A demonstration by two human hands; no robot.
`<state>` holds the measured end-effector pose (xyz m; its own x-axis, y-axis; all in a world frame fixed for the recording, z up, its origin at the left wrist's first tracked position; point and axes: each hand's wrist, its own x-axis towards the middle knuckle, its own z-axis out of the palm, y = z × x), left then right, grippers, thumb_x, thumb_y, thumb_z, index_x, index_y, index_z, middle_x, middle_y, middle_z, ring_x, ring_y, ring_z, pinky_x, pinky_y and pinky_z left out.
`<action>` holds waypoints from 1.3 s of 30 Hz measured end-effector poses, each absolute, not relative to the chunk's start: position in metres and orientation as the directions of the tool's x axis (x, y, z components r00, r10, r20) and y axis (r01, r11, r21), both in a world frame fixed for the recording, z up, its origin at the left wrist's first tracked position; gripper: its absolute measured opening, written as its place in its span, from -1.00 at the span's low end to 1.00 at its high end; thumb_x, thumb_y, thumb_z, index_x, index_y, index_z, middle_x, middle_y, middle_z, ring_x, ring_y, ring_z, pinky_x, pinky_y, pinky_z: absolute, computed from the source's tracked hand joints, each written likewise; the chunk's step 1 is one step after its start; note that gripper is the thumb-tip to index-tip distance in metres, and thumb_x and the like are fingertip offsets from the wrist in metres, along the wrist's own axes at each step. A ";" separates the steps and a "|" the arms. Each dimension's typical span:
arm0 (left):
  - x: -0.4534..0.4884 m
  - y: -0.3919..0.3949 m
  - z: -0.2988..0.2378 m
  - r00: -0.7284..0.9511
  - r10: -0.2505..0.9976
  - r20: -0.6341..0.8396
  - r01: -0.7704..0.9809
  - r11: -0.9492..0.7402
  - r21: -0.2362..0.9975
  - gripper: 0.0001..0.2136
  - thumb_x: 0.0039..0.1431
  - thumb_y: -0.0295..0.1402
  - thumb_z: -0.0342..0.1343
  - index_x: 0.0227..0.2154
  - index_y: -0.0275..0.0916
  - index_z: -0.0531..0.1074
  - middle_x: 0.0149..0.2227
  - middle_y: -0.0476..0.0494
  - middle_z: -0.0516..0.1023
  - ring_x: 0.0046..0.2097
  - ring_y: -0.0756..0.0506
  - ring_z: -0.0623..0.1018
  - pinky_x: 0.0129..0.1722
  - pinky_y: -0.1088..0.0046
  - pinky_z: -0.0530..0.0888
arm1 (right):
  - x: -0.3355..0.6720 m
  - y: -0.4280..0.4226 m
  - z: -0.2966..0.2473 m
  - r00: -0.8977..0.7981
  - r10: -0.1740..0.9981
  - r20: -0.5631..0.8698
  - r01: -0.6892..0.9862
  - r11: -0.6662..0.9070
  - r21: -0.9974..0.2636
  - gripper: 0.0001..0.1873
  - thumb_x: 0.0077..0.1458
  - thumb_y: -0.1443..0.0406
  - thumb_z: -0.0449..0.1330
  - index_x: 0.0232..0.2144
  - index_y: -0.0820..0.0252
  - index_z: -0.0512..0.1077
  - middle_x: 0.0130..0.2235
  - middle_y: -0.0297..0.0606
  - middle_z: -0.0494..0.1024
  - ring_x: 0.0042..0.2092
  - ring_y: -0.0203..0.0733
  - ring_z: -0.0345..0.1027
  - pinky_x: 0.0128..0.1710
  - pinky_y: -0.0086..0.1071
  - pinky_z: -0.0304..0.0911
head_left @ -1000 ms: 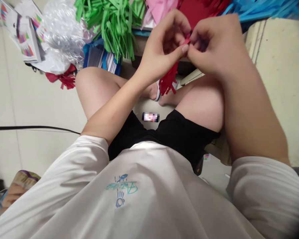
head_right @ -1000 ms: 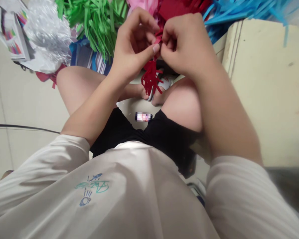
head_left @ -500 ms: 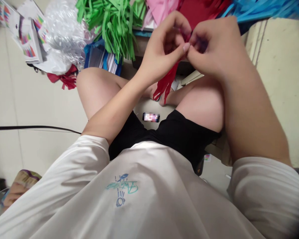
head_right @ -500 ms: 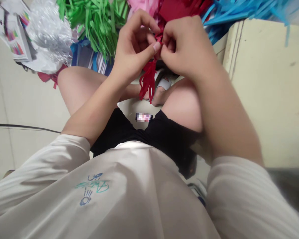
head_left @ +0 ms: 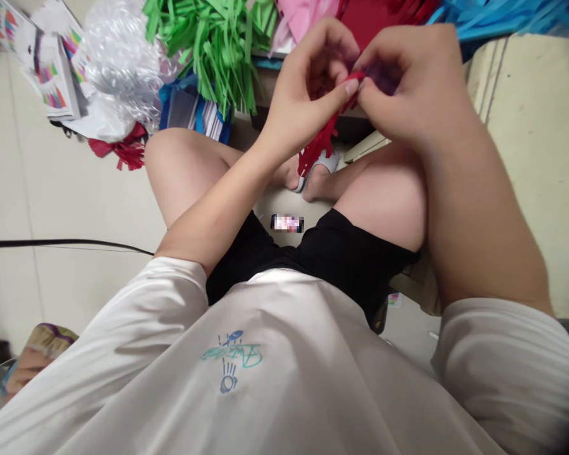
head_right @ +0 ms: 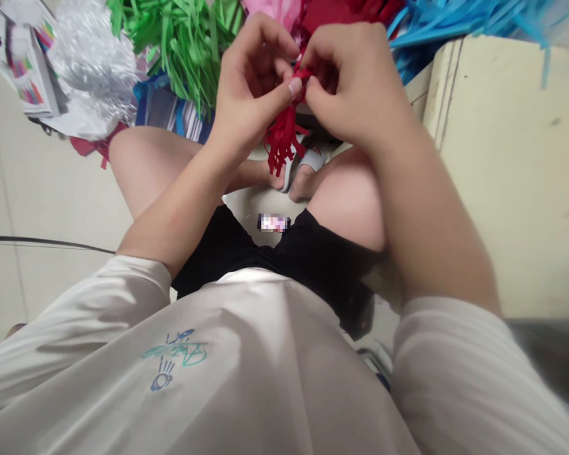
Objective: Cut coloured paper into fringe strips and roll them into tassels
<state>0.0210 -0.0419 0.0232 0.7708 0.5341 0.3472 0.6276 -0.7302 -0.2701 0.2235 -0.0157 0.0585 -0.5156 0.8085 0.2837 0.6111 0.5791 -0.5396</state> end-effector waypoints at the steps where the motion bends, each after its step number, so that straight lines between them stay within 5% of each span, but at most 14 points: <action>1: 0.020 -0.039 0.018 0.767 0.515 0.382 0.617 -0.755 -0.221 -0.41 0.55 -0.15 -0.24 -0.34 -0.42 0.60 -0.14 -0.13 0.62 0.07 -0.07 0.79 -0.14 0.56 0.55 | 0.224 -0.015 0.058 -0.512 0.811 0.284 0.614 0.576 -0.539 -0.80 0.09 0.39 0.26 -0.23 0.25 0.65 -0.35 -0.32 0.54 -0.34 -0.35 0.25 -0.24 -0.38 0.09; 3: 0.023 -0.028 -0.002 0.492 0.608 0.623 0.597 -0.757 0.266 -0.38 0.61 -0.11 -0.34 -0.14 -0.37 0.61 -0.06 -0.13 0.62 -0.06 0.05 0.72 -0.19 0.60 0.54 | 0.224 -0.015 0.059 -0.506 0.812 0.291 0.612 0.575 -0.542 -0.80 0.10 0.39 0.26 -0.23 0.27 0.65 -0.34 -0.31 0.55 -0.32 -0.34 0.29 -0.24 -0.39 0.10; 5: 0.031 -0.016 -0.025 0.113 0.715 0.689 0.205 -0.696 0.688 -0.62 0.60 0.01 -0.12 -0.05 -0.11 0.50 -0.16 -0.02 0.60 -0.25 0.10 0.53 -0.29 0.62 0.54 | 0.224 -0.014 0.060 -0.503 0.812 0.297 0.603 0.576 -0.552 -0.81 0.12 0.39 0.26 -0.23 0.29 0.66 -0.33 -0.29 0.57 -0.31 -0.34 0.35 -0.25 -0.41 0.11; 7: 0.038 -0.004 -0.041 0.005 0.769 0.640 -0.093 -0.637 0.766 -0.80 0.50 -0.02 0.16 -0.04 0.03 0.42 -0.21 0.06 0.57 -0.26 0.08 0.46 -0.30 0.59 0.57 | 0.224 -0.014 0.061 -0.497 0.815 0.296 0.603 0.570 -0.558 -0.81 0.15 0.38 0.27 -0.22 0.31 0.66 -0.32 -0.29 0.58 -0.30 -0.35 0.39 -0.25 -0.43 0.14; 11: 0.041 0.005 -0.035 -0.017 0.915 0.403 -0.279 -0.391 0.877 -0.80 0.24 -0.44 0.38 -0.26 -0.10 0.44 -0.26 0.13 0.54 -0.30 0.15 0.48 -0.35 0.69 0.48 | 0.224 -0.013 0.060 -0.497 0.821 0.280 0.634 0.564 -0.529 -0.80 0.24 0.33 0.26 -0.17 0.32 0.66 -0.28 -0.30 0.61 -0.26 -0.37 0.44 -0.23 -0.46 0.18; 13: 0.037 -0.002 -0.018 -0.036 0.978 0.208 -0.397 -0.205 0.895 -0.81 0.31 -0.60 0.19 -0.40 -0.21 0.44 -0.37 0.17 0.44 -0.39 0.22 0.46 -0.37 0.73 0.37 | 0.225 -0.013 0.058 -0.502 0.816 0.286 0.644 0.573 -0.507 -0.80 0.26 0.32 0.26 -0.17 0.32 0.66 -0.27 -0.31 0.61 -0.26 -0.38 0.45 -0.24 -0.47 0.18; 16: 0.030 -0.018 0.002 0.011 0.993 0.118 -0.545 -0.093 0.833 -0.46 0.42 -0.62 -0.41 -0.29 -0.46 0.55 -0.29 0.13 0.41 -0.17 0.18 0.71 -0.10 0.52 0.44 | 0.226 -0.011 0.056 -0.510 0.807 0.298 0.643 0.588 -0.491 -0.82 0.25 0.32 0.28 -0.18 0.32 0.65 -0.29 -0.33 0.62 -0.28 -0.39 0.46 -0.26 -0.48 0.17; 17: 0.029 -0.020 0.003 0.014 0.992 0.123 -0.560 -0.094 0.823 -0.42 0.41 -0.63 -0.45 -0.29 -0.48 0.57 -0.29 0.12 0.41 -0.12 0.14 0.74 -0.08 0.48 0.44 | 0.226 -0.010 0.055 -0.513 0.805 0.299 0.643 0.591 -0.487 -0.82 0.25 0.33 0.28 -0.18 0.32 0.65 -0.29 -0.33 0.62 -0.28 -0.39 0.46 -0.26 -0.48 0.17; 20: 0.032 -0.015 -0.016 -0.072 0.947 0.313 -0.517 -0.304 0.800 -0.81 0.26 -0.61 0.21 -0.36 -0.19 0.61 -0.32 0.15 0.55 -0.25 0.12 0.68 -0.22 0.65 0.53 | 0.227 -0.009 0.056 -0.519 0.798 0.306 0.640 0.600 -0.481 -0.83 0.24 0.33 0.29 -0.18 0.31 0.64 -0.29 -0.34 0.62 -0.29 -0.40 0.45 -0.27 -0.49 0.17; 22: 0.034 -0.004 -0.037 -0.076 0.856 0.512 -0.454 -0.487 0.746 -0.72 0.08 -0.51 0.50 -0.26 0.03 0.61 -0.25 0.16 0.63 -0.25 0.07 0.64 -0.29 0.66 0.59 | 0.227 -0.010 0.056 -0.517 0.798 0.311 0.637 0.601 -0.482 -0.84 0.24 0.33 0.29 -0.19 0.30 0.63 -0.29 -0.34 0.61 -0.29 -0.40 0.45 -0.27 -0.49 0.17; 27: 0.027 0.022 -0.072 0.023 0.662 0.749 -0.348 -0.697 0.627 -0.80 0.49 -0.19 0.29 0.08 -0.02 0.51 -0.02 0.03 0.58 0.00 0.00 0.72 -0.09 0.55 0.65 | 0.226 -0.010 0.056 -0.507 0.802 0.315 0.640 0.595 -0.486 -0.86 0.25 0.32 0.30 -0.18 0.29 0.62 -0.30 -0.36 0.61 -0.30 -0.41 0.44 -0.28 -0.49 0.16; 30: 0.022 0.033 -0.081 0.095 0.534 0.840 -0.374 -0.763 0.527 -0.68 0.44 -0.18 0.35 0.16 0.04 0.47 0.02 0.04 0.63 -0.03 0.01 0.71 -0.12 0.60 0.68 | 0.227 -0.009 0.056 -0.503 0.802 0.322 0.634 0.596 -0.493 -0.86 0.25 0.34 0.29 -0.18 0.29 0.62 -0.29 -0.35 0.63 -0.30 -0.40 0.45 -0.28 -0.49 0.17; 35: 0.024 0.032 -0.083 0.020 0.695 0.718 -0.292 -0.683 0.669 -0.65 0.37 -0.10 0.48 0.05 0.06 0.48 -0.01 0.04 0.64 -0.09 0.01 0.66 -0.17 0.54 0.68 | 0.226 -0.009 0.055 -0.504 0.801 0.322 0.637 0.597 -0.488 -0.88 0.24 0.35 0.30 -0.18 0.27 0.61 -0.29 -0.37 0.63 -0.30 -0.40 0.46 -0.27 -0.47 0.20; 39: 0.025 0.040 -0.091 0.068 0.671 0.738 -0.313 -0.688 0.655 -0.65 0.37 -0.10 0.47 0.05 0.08 0.46 -0.02 0.07 0.65 -0.11 0.03 0.65 -0.23 0.56 0.64 | 0.226 -0.009 0.056 -0.503 0.805 0.316 0.645 0.592 -0.483 -0.91 0.23 0.38 0.32 -0.19 0.23 0.59 -0.30 -0.37 0.63 -0.30 -0.34 0.48 -0.28 -0.43 0.27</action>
<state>0.0250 0.0404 -0.0908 0.0681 0.6712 0.7381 -0.3135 -0.6880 0.6546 0.2256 -0.0095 0.0563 -0.5026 0.8048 0.3158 0.6449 0.5923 -0.4830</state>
